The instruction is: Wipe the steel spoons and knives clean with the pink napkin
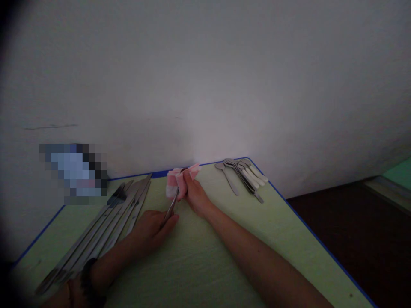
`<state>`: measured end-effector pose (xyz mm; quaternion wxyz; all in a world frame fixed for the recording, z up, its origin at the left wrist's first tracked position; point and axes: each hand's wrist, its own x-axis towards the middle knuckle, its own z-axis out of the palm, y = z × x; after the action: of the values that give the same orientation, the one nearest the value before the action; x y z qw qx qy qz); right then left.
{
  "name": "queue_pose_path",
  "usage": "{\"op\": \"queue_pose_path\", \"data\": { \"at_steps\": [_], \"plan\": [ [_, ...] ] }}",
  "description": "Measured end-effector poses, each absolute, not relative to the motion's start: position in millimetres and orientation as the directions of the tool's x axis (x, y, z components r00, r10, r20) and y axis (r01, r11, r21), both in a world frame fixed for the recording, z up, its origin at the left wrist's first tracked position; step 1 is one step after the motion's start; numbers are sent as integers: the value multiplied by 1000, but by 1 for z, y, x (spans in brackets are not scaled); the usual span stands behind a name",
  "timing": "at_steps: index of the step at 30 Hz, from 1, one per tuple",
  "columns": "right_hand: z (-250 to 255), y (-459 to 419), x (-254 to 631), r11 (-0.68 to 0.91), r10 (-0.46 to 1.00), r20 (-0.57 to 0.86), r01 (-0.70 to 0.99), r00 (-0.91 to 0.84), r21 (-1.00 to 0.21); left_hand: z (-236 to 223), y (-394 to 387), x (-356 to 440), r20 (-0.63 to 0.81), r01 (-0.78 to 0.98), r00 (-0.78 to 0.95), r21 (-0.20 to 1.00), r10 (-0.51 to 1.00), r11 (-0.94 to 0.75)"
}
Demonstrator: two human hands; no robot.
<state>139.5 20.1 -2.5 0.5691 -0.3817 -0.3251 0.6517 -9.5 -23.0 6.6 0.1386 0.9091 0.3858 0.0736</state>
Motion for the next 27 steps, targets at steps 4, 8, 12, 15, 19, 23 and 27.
{"op": "queue_pose_path", "data": {
  "at_steps": [4,8,12,15,19,23,27],
  "plan": [
    [-4,21,139,-139,990,-129,-499,-54,-855,6,-23,-9,30,683,686,317,727,-658],
    [-6,22,140,-137,991,-122,-499,-62,-855,8,-23,-9,25,680,688,330,726,-655],
    [-7,22,140,-141,990,-123,-486,-69,-862,10,-24,-8,11,688,683,327,730,-648],
    [-8,23,140,-139,990,-123,-484,-65,-864,9,-24,-9,21,689,682,318,731,-651],
    [-10,24,140,-138,990,-122,-471,-65,-871,6,-23,-9,25,684,686,320,727,-656],
    [-11,24,140,-131,991,-114,-466,-66,-875,5,-23,-9,42,677,688,323,725,-661],
    [-10,23,140,-125,992,-107,-469,-63,-874,5,-23,-9,39,682,685,317,727,-659]
  ]
}}
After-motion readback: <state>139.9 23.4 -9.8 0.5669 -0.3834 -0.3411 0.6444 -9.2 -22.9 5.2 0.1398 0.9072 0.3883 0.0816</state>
